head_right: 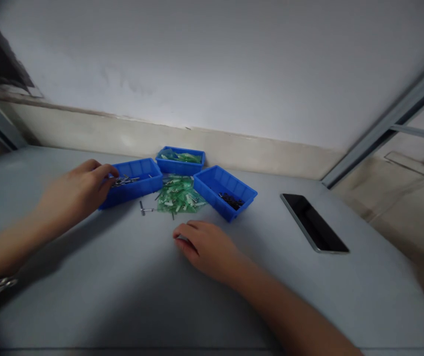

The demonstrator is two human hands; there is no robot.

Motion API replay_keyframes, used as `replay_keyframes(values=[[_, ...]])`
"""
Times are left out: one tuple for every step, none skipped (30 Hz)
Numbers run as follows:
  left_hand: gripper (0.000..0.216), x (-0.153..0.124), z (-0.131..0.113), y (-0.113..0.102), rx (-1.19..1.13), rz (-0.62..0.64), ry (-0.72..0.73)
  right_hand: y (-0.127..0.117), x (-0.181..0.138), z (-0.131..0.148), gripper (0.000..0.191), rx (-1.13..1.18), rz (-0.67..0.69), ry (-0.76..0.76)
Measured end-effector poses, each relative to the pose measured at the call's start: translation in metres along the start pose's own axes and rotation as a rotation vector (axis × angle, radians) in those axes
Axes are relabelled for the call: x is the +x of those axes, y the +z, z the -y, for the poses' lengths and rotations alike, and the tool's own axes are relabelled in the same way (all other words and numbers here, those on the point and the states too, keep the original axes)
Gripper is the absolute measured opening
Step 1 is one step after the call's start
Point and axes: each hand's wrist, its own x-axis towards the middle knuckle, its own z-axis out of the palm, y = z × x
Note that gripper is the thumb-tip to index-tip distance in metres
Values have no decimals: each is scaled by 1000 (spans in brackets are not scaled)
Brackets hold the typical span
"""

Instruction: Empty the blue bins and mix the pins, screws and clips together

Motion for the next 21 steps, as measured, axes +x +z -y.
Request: replay_keyframes(values=[[39,0,0,0,4,3,5,0,0,0,19,0,2,-4],[40,0,0,0,7,5,10,0,0,0,19,-3,2,-6],[40,0,0,0,9,6,15,0,0,0,19,-5,3,-6],[40,0,0,0,10,9,15,0,0,0,19,-5,1,-6],[39,0,0,1,11,11,12,0,1,-1,19,-4,-1,-7],[39,0,1,1,14,13,16,-1,1,-1,20,-3,-3,-7],[38,0,1,2,18,14,17,-1,1,-1,20,-1,-9,-6],[38,0,1,2,21,19,13,-1,1,-1,20,0,-12,-5],[37,0,1,2,23,24,8,-1,1,-1,20,0,-15,-4],[37,0,1,1,25,30,10,-1,1,-1,20,-2,-17,-4],[37,0,1,1,25,35,4,-1,1,-1,20,-5,-20,-4],[37,0,0,0,23,40,4,-1,1,-1,20,-7,-23,-5],[37,-1,0,0,20,41,9,-1,1,0,20,-9,-23,-7],[36,-1,0,0,15,40,23,-1,1,0,20,-11,-23,-10],[36,-1,0,0,8,37,29,-1,2,0,21,-12,-25,-12],[36,-1,1,0,-1,36,27,-2,2,1,21,-12,-26,-12],[36,0,1,1,-14,38,24,-2,2,1,21,-11,-24,-10],[36,1,1,2,-28,43,15,-2,1,2,20,-10,-22,-8],[36,1,2,3,-41,49,-5,-3,1,2,20,-10,-18,-5],[36,2,2,3,-52,56,-14,-3,1,2,20,-9,-14,-1],[37,3,2,4,-61,57,-28,-3,1,2,20,-10,-8,1]])
